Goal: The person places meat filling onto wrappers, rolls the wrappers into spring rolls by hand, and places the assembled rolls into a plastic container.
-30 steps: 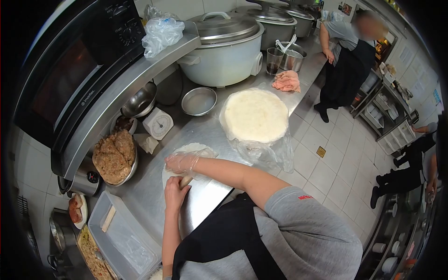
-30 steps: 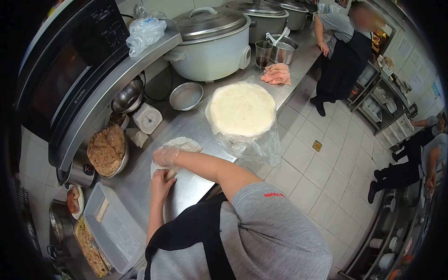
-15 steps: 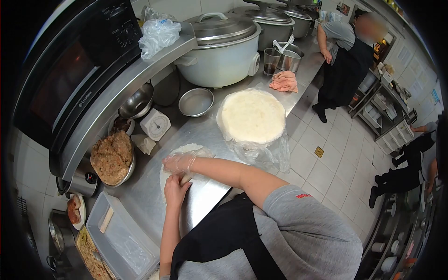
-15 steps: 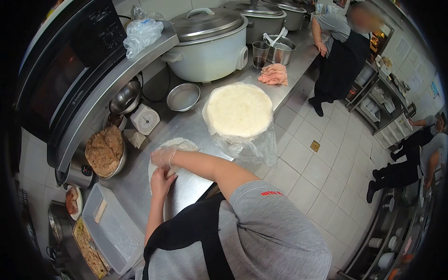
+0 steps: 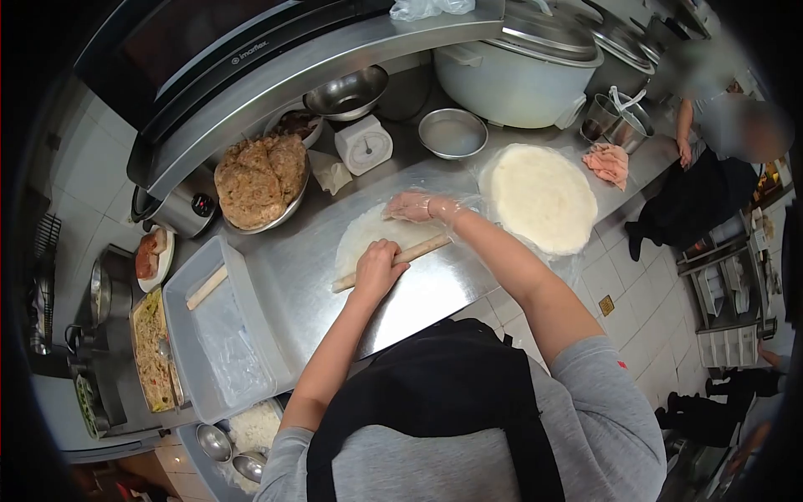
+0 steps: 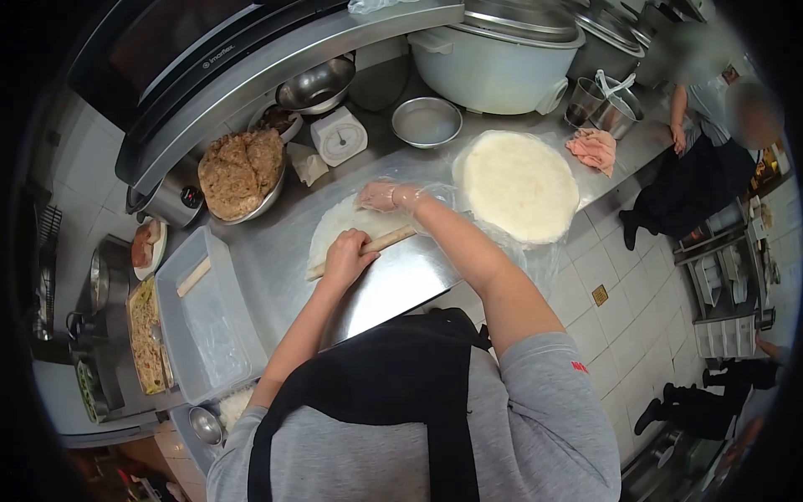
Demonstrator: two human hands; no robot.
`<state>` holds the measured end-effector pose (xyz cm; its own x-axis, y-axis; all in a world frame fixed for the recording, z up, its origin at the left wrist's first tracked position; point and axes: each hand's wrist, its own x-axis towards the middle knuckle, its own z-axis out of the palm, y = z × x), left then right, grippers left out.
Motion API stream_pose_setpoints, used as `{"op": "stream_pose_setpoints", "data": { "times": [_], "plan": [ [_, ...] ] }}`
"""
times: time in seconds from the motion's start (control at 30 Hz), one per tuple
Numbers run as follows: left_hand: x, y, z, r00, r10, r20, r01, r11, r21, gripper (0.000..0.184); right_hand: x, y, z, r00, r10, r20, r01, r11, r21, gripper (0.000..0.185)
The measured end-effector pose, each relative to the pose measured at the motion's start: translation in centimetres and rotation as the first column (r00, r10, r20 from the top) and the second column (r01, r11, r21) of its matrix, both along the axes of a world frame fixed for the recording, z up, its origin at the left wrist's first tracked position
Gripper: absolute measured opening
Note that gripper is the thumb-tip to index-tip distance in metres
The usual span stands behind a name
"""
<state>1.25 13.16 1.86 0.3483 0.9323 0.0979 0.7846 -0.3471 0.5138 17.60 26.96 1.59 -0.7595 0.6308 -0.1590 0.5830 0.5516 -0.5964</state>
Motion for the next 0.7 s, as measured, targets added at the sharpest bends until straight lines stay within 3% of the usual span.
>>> {"op": "stream_pose_setpoints", "data": {
  "times": [0.1,0.23,0.33,0.37,0.43,0.53,0.6,0.7],
  "plan": [
    [2.1,1.0,-0.3,0.987,-0.022,0.159,0.018,1.000,0.024,0.029,0.0,0.3,0.6,1.000,0.008,0.028,-0.005,0.997,-0.081,0.036],
    [3.1,1.2,-1.0,0.996,-0.037,0.081,0.036,0.999,0.022,0.031,0.1,0.0,1.0,0.999,-0.006,0.044,0.010,0.996,-0.094,0.037],
    [4.4,1.9,-0.4,0.993,-0.040,0.107,0.042,0.999,-0.014,0.030,-0.1,0.6,0.1,0.995,0.097,0.002,-0.097,0.994,0.046,0.031],
    [5.0,2.2,-1.2,0.979,-0.069,0.190,0.057,0.996,0.067,0.031,-1.8,0.7,-0.2,0.990,0.142,0.022,-0.143,0.985,0.098,0.032],
    [5.6,2.5,-1.5,0.987,-0.052,0.153,0.046,0.998,0.043,0.033,0.0,0.2,0.6,0.987,0.122,0.102,-0.141,0.970,0.199,0.032],
    [6.2,2.3,-0.5,0.995,-0.024,0.093,0.028,0.999,-0.035,0.034,0.0,0.0,1.5,0.994,0.051,0.098,-0.046,0.998,-0.049,0.037],
    [7.5,2.0,1.2,0.999,-0.004,0.054,0.007,0.998,-0.061,0.033,-0.9,0.6,-0.6,0.987,0.145,0.067,-0.151,0.984,0.090,0.041],
    [8.5,2.1,-1.1,0.991,-0.039,0.132,0.023,0.993,0.118,0.033,0.7,2.3,-5.3,0.979,0.197,-0.049,-0.173,0.936,0.306,0.037]
  ]
}}
